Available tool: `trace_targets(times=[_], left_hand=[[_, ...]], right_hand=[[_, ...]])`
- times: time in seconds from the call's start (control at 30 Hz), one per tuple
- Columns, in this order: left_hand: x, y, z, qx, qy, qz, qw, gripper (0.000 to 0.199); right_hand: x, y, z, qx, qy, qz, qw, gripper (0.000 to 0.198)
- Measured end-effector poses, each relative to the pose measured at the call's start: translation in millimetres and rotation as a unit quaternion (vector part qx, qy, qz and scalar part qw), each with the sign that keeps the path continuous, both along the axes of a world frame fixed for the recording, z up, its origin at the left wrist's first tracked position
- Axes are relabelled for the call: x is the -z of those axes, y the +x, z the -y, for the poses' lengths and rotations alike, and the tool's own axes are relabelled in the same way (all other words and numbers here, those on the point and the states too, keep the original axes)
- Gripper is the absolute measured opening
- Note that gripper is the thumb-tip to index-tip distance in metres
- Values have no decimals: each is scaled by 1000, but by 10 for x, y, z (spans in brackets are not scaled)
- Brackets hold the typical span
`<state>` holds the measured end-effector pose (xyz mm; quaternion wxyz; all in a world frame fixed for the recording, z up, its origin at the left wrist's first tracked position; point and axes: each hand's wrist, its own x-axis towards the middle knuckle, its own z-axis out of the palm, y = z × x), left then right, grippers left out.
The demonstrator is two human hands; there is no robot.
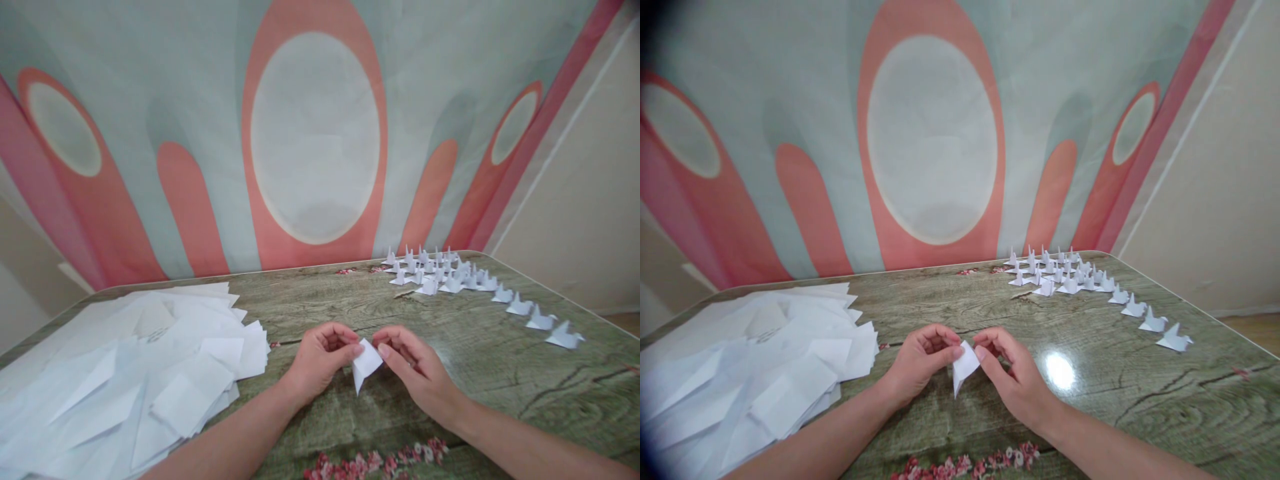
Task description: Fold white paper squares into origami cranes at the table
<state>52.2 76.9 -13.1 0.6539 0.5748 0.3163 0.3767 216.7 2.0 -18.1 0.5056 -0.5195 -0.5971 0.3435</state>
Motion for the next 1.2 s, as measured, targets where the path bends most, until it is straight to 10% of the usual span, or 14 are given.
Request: trace_targets(times=[1.2], left_hand=[[-12,-6,113,-105,319,-148,930,29]], right_hand=[[58,46,-128,130,61,45,989,19]])
